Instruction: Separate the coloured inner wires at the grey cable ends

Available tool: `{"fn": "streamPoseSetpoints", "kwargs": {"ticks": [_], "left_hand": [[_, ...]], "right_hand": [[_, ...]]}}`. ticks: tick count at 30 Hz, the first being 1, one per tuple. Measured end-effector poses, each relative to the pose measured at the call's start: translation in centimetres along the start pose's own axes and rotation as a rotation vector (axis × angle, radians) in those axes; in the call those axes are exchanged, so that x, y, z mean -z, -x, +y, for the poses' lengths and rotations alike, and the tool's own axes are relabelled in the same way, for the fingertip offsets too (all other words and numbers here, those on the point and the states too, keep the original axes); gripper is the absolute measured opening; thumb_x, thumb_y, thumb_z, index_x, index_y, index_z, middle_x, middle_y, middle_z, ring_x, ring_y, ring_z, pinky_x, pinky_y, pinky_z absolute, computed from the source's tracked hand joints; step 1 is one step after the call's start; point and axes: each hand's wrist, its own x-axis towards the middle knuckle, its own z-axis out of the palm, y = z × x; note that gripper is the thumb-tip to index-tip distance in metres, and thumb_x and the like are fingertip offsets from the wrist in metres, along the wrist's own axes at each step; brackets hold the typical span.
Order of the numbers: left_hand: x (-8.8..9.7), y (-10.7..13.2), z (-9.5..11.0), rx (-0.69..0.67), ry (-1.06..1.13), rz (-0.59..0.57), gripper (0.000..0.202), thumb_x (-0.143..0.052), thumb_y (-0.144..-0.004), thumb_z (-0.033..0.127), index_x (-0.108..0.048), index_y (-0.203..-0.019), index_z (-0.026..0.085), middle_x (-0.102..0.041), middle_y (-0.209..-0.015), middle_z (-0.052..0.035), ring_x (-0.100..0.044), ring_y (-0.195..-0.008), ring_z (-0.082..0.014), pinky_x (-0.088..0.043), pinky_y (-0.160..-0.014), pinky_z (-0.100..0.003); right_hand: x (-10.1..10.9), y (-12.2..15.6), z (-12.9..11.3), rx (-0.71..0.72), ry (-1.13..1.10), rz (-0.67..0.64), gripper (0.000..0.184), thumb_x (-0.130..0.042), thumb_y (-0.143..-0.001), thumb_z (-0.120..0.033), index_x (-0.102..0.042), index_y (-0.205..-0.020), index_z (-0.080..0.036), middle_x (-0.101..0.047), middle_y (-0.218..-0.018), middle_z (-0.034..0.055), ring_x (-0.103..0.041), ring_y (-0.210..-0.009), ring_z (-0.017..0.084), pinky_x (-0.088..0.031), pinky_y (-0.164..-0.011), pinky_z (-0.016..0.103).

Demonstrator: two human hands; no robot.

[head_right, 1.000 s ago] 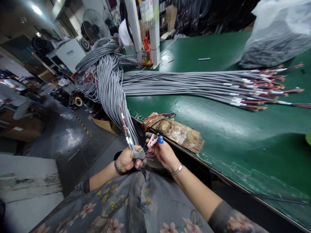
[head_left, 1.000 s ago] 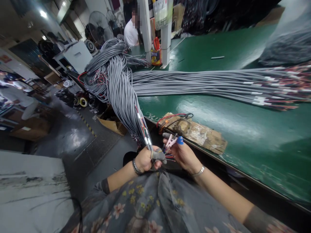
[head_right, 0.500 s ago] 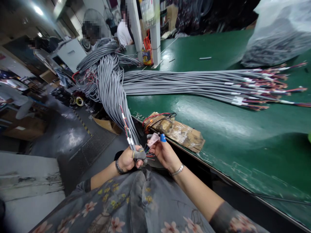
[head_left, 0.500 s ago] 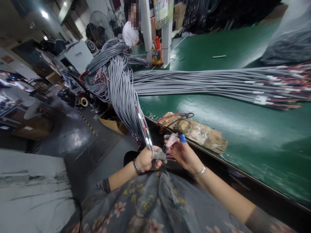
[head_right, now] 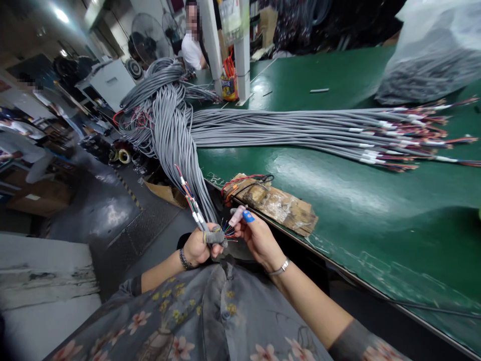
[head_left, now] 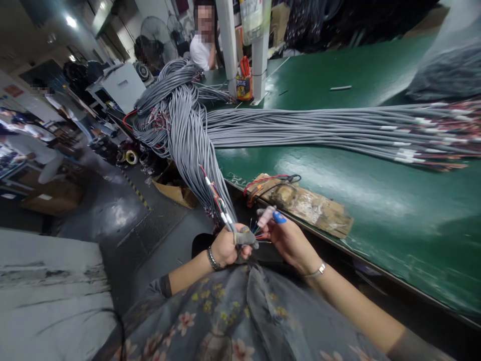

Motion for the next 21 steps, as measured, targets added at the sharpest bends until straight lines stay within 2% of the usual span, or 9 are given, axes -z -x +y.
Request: {"fn": "streamPoseSetpoints", "kwargs": {"ticks": [7, 14, 18, 21], "left_hand": [[0.15, -0.24, -0.27, -0.019, 0.024, -0.032, 0.034, -0.075, -0.051, 0.040, -0.052, -0.050, 0.015, -0.052, -0.036, 0.0005, -0.039, -0.028, -0.0070, -0.028, -0.035, -0.020], [0.18, -0.50, -0.50, -0.008, 0.007, -0.012, 0.036, -0.075, -0.051, 0.042, -0.051, -0.052, 0.015, -0.053, -0.040, -0.0005, -0.039, -0.029, -0.0069, -0.028, -0.035, -0.021], [0.11, -0.49, -0.50, -0.014, 0.015, 0.002, 0.035, -0.075, -0.050, 0.041, -0.052, -0.052, 0.014, -0.053, -0.039, -0.0005, -0.040, -0.030, -0.0068, -0.029, -0.035, -0.020], [0.11, -0.44, -0.50, -0.021, 0.038, 0.004, 0.033, -0.075, -0.049, 0.039, -0.053, -0.051, 0.014, -0.052, -0.038, -0.0002, -0.040, -0.029, -0.0069, -0.029, -0.035, -0.020]], "right_hand": [[-0.21, 0.30, -0.37, -0.028, 0.000, -0.001, 0.034, -0.075, -0.065, -0.052, -0.065, -0.066, -0.019, -0.057, -0.061, -0.0017, -0.048, -0.053, 0.010, -0.042, -0.050, 0.023], [0.00, 0.15, -1.01, -0.156, 0.050, 0.004, 0.036, -0.071, -0.068, -0.055, -0.069, -0.076, -0.019, -0.064, -0.067, 0.0010, -0.055, -0.056, 0.012, -0.048, -0.050, 0.023], [0.05, 0.01, -0.65, -0.137, 0.009, 0.033, 0.040, -0.077, -0.060, -0.058, -0.070, -0.074, -0.020, -0.065, -0.064, -0.0001, -0.057, -0.056, 0.012, -0.051, -0.052, 0.024], [0.22, -0.12, -0.28, -0.134, -0.052, 0.036, 0.045, -0.080, -0.054, -0.057, -0.073, -0.078, -0.020, -0.069, -0.070, 0.0010, -0.060, -0.060, 0.013, -0.051, -0.054, 0.023]]}}
